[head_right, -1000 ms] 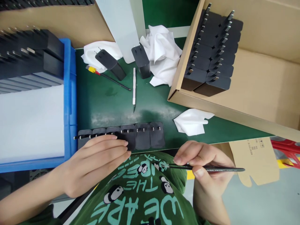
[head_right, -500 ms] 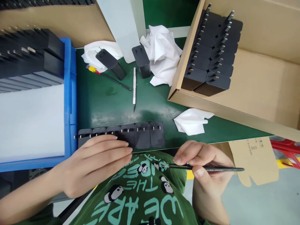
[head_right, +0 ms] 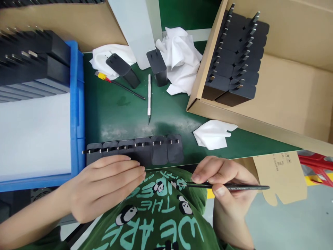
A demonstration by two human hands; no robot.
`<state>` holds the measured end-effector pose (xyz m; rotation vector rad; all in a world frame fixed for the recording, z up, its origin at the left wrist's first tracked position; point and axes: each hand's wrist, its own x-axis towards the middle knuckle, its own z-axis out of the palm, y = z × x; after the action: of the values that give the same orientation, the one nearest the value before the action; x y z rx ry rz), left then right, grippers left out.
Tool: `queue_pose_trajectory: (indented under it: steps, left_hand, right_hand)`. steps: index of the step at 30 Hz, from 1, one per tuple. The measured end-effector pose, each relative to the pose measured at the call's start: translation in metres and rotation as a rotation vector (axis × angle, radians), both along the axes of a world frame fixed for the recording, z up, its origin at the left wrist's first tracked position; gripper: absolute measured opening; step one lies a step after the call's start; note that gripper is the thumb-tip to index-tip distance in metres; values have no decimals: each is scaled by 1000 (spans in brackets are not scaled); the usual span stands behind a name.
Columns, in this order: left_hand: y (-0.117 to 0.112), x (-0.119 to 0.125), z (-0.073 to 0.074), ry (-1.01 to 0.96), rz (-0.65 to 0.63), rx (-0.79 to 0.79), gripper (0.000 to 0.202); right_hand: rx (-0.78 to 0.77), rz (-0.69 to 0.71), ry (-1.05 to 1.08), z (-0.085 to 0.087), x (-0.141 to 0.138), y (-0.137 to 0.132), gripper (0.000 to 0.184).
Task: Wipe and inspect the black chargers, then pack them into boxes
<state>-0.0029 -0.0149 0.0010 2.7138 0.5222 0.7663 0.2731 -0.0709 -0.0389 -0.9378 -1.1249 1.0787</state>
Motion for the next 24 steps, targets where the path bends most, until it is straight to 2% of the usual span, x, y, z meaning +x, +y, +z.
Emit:
queue_pose_trajectory:
  steps: [10,24]
  left_hand:
    - [1,-1,4,-16,11,-57,9]
    - [-1,-1,2,-28,19,-33,7]
  right_hand:
    - [-16,7,14,1,-2,0,8]
    - [-20,2,1,2,-2,1,7]
